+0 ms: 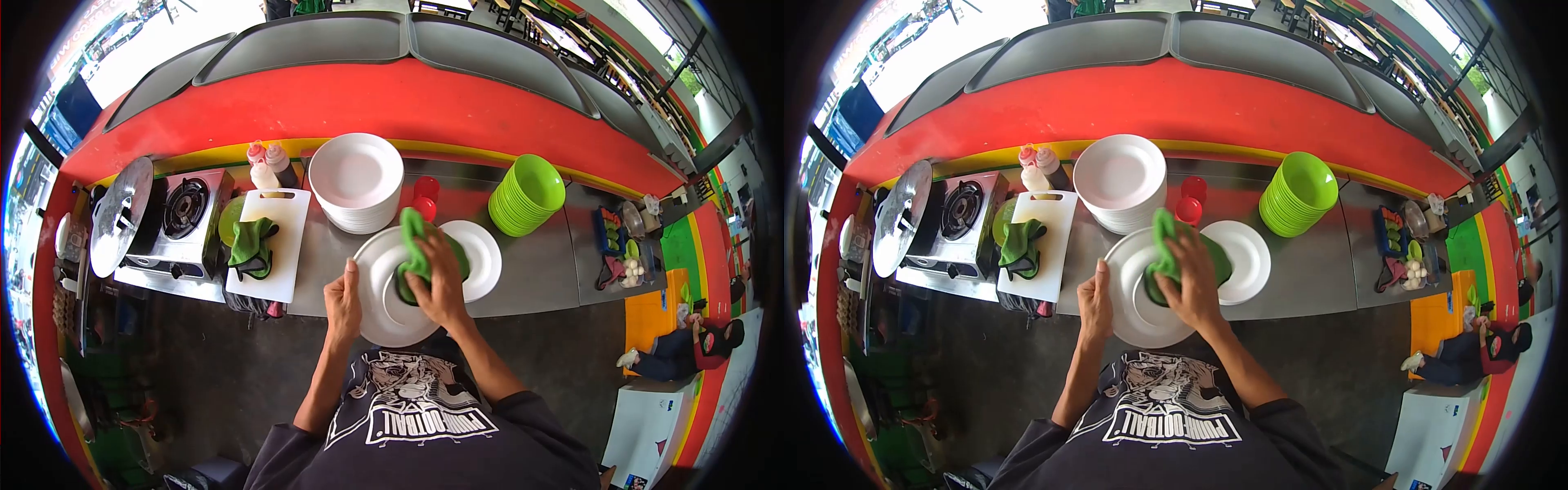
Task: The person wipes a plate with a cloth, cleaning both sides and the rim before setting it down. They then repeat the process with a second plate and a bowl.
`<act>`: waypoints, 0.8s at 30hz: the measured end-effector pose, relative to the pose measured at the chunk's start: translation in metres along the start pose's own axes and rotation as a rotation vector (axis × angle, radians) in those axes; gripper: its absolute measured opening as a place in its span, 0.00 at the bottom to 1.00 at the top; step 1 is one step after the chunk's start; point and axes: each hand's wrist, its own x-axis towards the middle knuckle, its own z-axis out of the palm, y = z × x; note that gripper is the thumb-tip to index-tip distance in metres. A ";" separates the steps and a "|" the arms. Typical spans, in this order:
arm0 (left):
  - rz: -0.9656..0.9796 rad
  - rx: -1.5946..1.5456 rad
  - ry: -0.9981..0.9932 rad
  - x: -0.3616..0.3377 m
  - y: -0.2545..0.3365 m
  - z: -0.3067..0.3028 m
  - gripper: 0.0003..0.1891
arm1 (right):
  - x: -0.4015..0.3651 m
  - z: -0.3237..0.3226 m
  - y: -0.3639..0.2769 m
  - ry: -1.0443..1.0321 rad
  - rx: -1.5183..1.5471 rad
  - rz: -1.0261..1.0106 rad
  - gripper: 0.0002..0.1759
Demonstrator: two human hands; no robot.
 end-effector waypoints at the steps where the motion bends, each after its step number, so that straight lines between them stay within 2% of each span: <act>1: 0.023 -0.019 0.050 0.002 -0.001 -0.002 0.30 | -0.005 0.002 0.006 -0.007 0.011 0.064 0.34; 4: 0.092 -0.070 0.201 0.003 0.000 0.003 0.31 | -0.042 0.027 0.007 0.052 0.146 0.242 0.39; 6: 0.123 -0.100 0.250 0.004 -0.004 0.004 0.30 | -0.057 0.036 -0.010 -0.013 0.234 0.250 0.44; 10: 0.150 -0.226 0.331 0.005 -0.002 0.020 0.29 | -0.080 0.048 -0.031 -0.142 0.078 0.114 0.46; 13: 0.111 -0.255 0.339 0.005 -0.002 0.027 0.30 | -0.081 0.041 -0.039 -0.326 -0.049 -0.019 0.45; 17: 0.119 -0.199 0.282 0.011 -0.008 0.020 0.30 | -0.068 0.040 -0.030 -0.351 -0.126 -0.110 0.41; 20: 0.126 -0.215 0.267 0.006 0.002 0.024 0.30 | -0.041 0.031 -0.026 -0.218 -0.096 -0.109 0.39; 24: 0.123 -0.083 0.218 0.003 -0.008 0.008 0.29 | -0.007 0.019 -0.008 0.070 -0.014 0.045 0.36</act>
